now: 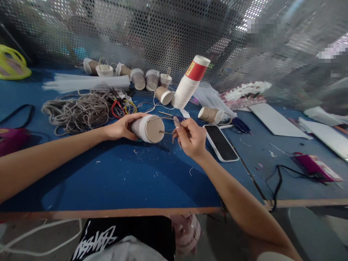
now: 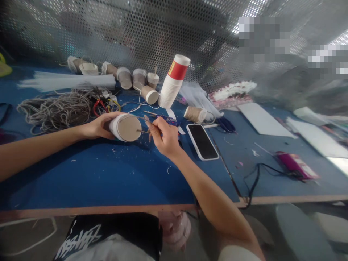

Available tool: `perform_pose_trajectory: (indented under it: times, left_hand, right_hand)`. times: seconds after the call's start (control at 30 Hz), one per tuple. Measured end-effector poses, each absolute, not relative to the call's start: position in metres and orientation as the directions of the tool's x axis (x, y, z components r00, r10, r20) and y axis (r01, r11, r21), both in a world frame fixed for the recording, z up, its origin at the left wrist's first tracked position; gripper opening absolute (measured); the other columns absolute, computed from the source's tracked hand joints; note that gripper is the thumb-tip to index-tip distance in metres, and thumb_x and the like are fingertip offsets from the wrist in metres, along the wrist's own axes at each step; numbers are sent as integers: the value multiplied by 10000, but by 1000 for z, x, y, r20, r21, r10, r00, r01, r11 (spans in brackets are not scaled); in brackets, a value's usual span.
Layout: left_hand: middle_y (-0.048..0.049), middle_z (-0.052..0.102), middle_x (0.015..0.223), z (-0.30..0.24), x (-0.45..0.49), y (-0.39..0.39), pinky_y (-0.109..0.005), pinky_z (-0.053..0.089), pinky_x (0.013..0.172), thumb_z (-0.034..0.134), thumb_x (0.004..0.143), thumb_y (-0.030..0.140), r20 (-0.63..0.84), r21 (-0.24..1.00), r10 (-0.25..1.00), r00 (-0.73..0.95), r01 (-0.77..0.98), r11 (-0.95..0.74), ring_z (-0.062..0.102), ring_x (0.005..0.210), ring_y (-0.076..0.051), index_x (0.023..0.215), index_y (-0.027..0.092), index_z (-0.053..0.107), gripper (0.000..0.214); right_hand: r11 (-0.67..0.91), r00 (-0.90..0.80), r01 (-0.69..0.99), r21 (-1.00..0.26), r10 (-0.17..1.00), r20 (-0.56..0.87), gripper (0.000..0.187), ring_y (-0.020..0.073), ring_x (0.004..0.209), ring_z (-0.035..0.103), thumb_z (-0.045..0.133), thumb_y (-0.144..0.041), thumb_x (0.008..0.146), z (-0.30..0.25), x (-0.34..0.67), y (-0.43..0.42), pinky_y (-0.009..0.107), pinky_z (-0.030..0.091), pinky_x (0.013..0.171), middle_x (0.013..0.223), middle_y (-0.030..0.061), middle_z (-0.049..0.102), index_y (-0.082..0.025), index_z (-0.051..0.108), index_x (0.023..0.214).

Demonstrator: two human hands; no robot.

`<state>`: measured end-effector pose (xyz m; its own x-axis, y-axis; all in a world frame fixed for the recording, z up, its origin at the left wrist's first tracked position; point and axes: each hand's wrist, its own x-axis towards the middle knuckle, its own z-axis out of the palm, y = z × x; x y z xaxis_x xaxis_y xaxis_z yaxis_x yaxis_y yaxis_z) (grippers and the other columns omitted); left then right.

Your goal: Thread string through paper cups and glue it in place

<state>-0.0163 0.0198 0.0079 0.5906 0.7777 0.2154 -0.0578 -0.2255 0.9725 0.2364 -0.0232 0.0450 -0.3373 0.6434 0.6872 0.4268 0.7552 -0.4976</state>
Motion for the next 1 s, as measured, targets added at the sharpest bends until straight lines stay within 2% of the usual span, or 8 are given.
perform_pose_trajectory:
  times: [0.17,0.43,0.53,0.63,0.7,0.8,0.93,1.0]
  left_hand:
    - [-79,641,1219,10,-17,20,-389,463,995,791,551,140,236,955,755,612,-3,-296,571,1160,-292,1236,178,608,709]
    - [-72,650,1214,14,-16,18,-416,428,1038,790,540,141,227,955,756,614,12,-297,571,1171,-295,1217,188,623,699]
    - [-75,651,1213,15,-16,18,-430,419,1049,789,541,142,231,952,756,613,18,-307,573,1169,-297,1219,183,621,700]
    - [-74,652,1207,14,-16,18,-440,420,1049,788,549,150,239,948,752,614,20,-317,574,1168,-300,1227,183,620,699]
    - [-71,653,1200,13,-17,18,-439,423,1047,785,550,150,243,949,748,617,9,-315,576,1165,-300,1229,184,619,699]
    - [-71,649,1203,12,-16,18,-424,434,1037,781,553,142,239,953,747,620,-4,-301,577,1161,-296,1235,184,611,704]
    - [-78,636,1222,12,-16,18,-406,445,1025,789,555,142,238,957,758,607,-14,-289,569,1169,-297,1238,179,603,709]
    - [-81,633,1231,12,-16,18,-407,445,1027,791,556,148,247,954,760,601,-12,-300,560,1184,-304,1236,176,604,706]
  right_hand:
    - [810,-404,458,-365,556,727,245,71,468,560,476,-291,975,47,236,-24,204,413,466,550,-53,564,-227,462,739]
    - [820,-478,486,-301,538,694,215,76,511,527,483,-261,970,50,234,-26,224,403,500,582,-45,554,-227,493,758]
    - [811,-480,472,-345,564,672,189,69,495,497,513,-257,952,49,235,-26,223,398,495,589,-52,535,-231,477,768]
    - [757,-454,468,-456,649,610,151,61,465,477,569,-301,913,47,235,-26,212,394,466,612,-66,528,-240,455,835]
    - [721,-430,481,-498,689,583,194,58,461,469,615,-320,870,45,236,-24,203,388,456,640,-73,533,-244,439,903]
    - [691,-419,568,-447,710,566,273,61,468,448,634,-373,838,45,236,-22,209,368,463,670,-65,548,-234,427,948]
    - [640,-449,715,-282,729,516,336,84,486,439,575,-497,856,47,236,-20,232,289,460,600,-30,523,-219,418,752]
    - [633,-478,734,-246,739,475,393,93,490,429,515,-508,891,47,235,-19,242,260,469,541,-23,489,-216,391,657]
